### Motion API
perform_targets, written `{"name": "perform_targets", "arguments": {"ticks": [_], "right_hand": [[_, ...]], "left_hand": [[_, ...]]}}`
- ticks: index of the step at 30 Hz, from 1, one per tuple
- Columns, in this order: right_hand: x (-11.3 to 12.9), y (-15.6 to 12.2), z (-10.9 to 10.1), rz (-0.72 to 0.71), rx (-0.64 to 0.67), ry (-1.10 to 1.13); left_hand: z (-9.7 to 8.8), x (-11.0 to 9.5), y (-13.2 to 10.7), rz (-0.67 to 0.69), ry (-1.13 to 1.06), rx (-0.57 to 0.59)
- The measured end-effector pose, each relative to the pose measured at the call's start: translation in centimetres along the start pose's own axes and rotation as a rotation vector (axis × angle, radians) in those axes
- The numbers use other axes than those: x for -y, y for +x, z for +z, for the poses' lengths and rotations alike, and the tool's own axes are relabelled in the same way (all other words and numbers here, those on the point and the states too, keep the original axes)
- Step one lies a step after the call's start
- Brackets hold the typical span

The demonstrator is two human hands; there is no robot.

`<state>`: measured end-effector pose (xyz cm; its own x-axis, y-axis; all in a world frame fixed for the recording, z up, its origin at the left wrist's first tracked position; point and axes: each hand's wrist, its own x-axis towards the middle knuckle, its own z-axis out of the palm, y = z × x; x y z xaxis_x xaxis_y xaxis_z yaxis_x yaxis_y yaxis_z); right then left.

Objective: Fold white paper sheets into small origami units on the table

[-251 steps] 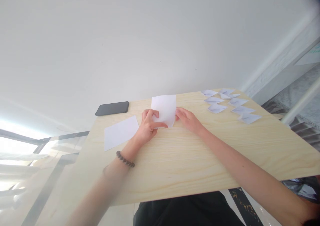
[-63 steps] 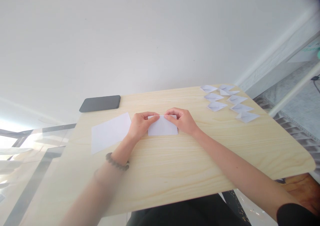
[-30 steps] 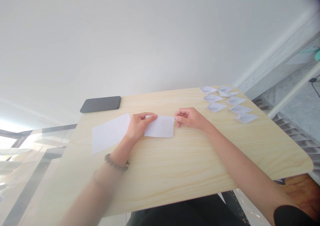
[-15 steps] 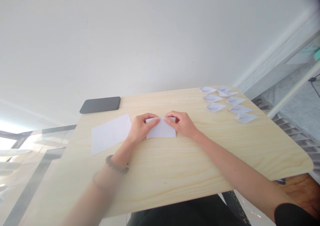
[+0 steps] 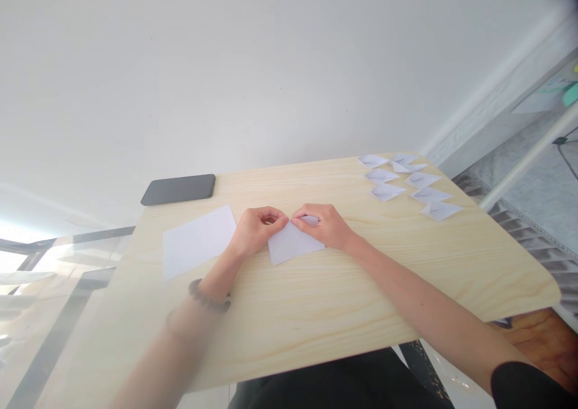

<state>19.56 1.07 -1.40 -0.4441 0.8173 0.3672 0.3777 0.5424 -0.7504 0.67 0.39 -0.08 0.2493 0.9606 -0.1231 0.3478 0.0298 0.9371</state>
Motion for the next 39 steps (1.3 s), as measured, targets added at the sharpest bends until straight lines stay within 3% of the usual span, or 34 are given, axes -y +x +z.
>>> {"name": "perform_targets", "arguments": {"ticks": [6,16,29,39], "right_hand": [[-0.2,0.0,0.0,0.015,0.022,-0.033],[-0.2,-0.1,-0.3,0.108,0.032,-0.024],[0.3,0.0,0.4,0.023,0.0,-0.037],[-0.7,0.0,-1.9,0.179,0.078,-0.033]], "left_hand": [[-1.2,0.8,0.4,0.054,0.004,0.099],[-3.0,1.5,-0.2,0.033,0.038,0.099],[-1.6,0.8,-0.4,0.046,0.163,0.043],[-2.0,0.4,-0.6,0.03,0.257,0.012]]}}
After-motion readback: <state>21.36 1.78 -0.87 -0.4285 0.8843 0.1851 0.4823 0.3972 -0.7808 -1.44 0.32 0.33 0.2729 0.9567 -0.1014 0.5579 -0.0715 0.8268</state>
